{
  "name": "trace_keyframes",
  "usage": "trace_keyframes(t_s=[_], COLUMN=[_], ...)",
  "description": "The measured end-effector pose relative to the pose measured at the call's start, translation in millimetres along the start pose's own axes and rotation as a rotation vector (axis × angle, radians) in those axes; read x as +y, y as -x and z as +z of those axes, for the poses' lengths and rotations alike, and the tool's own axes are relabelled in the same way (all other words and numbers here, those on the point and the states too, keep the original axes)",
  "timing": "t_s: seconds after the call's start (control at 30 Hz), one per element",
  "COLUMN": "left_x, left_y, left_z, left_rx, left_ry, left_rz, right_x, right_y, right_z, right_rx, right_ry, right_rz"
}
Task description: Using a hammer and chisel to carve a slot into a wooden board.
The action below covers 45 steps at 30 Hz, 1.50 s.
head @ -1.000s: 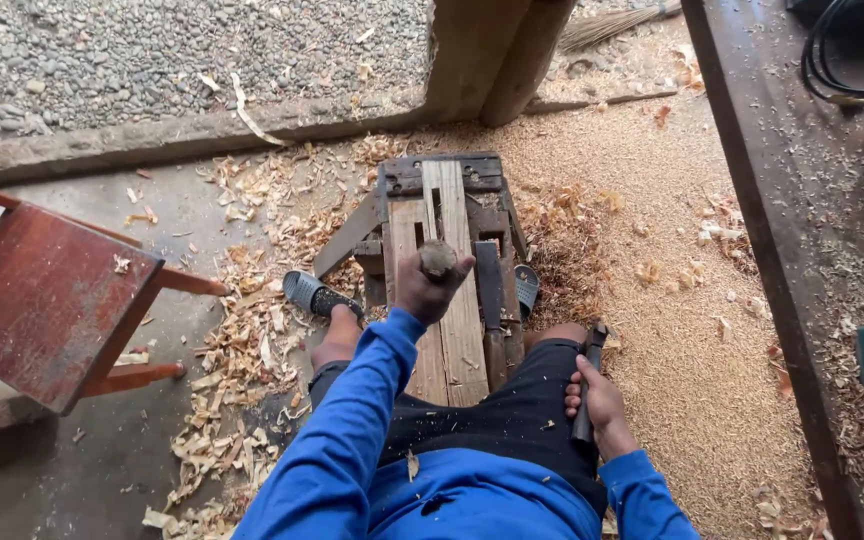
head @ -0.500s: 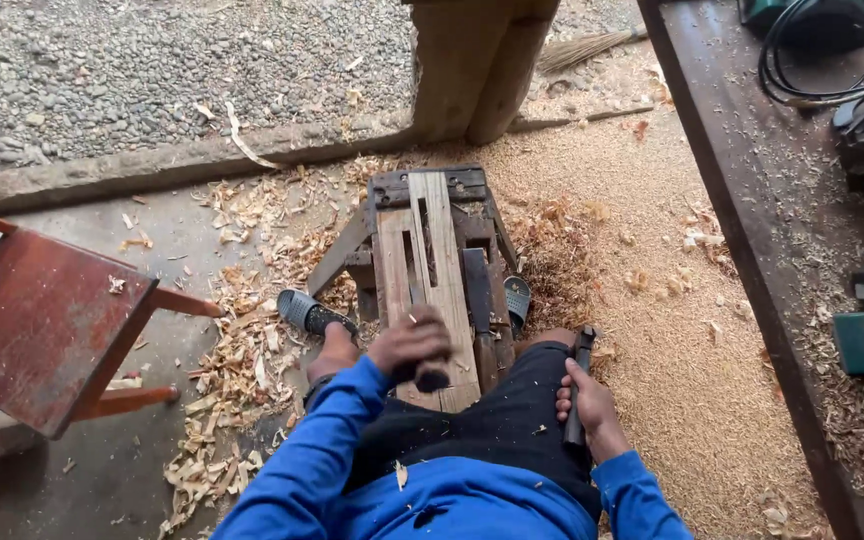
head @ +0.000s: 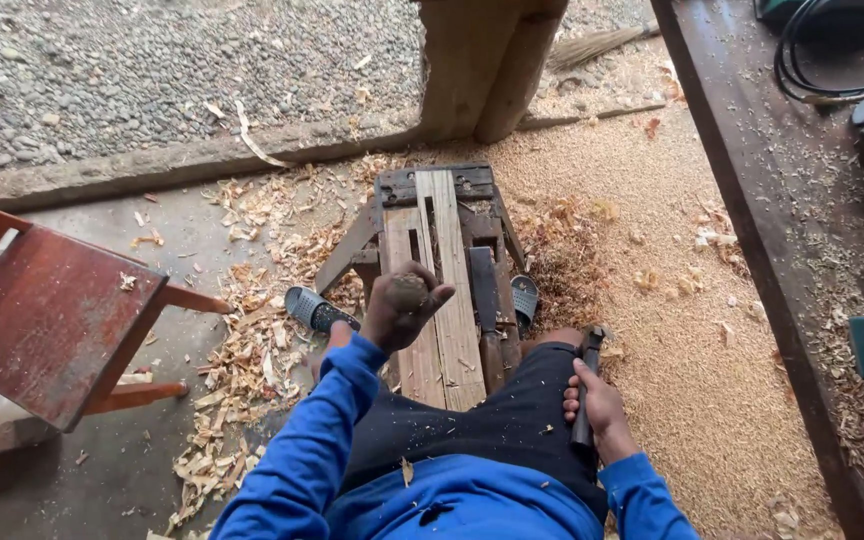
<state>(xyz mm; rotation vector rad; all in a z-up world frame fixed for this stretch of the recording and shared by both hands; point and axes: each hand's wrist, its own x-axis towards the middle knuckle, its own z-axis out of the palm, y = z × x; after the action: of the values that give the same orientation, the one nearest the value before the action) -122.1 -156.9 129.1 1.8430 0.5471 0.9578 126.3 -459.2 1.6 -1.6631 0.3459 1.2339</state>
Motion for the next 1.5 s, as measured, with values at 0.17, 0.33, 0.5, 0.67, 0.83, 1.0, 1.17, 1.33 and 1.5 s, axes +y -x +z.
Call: trace_keyframes(t_s=[0.17, 0.33, 0.5, 0.67, 0.83, 1.0, 1.17, 1.33, 1.5], left_x=[-21, -58, -159, -45, 36, -40, -103, -124, -113], left_y=[23, 81, 83, -63, -134, -114, -91, -92, -103], left_z=[17, 26, 26, 21, -24, -10, 3, 21, 36], left_rx=[-0.16, -0.422, -0.741, 0.088, 0.35, 0.387, 0.393, 0.4, 0.266], left_ry=[0.101, -0.113, -0.42, -0.337, -0.495, 0.591, 0.689, 0.601, 0.36], left_rz=[-0.224, 0.16, 0.798, 0.697, 0.598, -0.127, -0.368, -0.409, -0.418], right_x=[2, 1, -1, 15, 5, -25, -60, -110, -180], right_y=[-8, -7, -3, 4, 5, 24, 40, 42, 52], right_z=[-5, -4, 3, -20, -6, 33, 84, 143, 199], right_rx=[-0.023, -0.028, -0.019, 0.006, 0.043, 0.111, 0.065, -0.08, -0.207], right_ry=[-0.031, -0.038, -0.042, -0.032, -0.034, 0.133, 0.352, 0.452, 0.634], right_rz=[0.009, 0.014, -0.003, 0.037, 0.043, 0.044, -0.046, -0.123, -0.271])
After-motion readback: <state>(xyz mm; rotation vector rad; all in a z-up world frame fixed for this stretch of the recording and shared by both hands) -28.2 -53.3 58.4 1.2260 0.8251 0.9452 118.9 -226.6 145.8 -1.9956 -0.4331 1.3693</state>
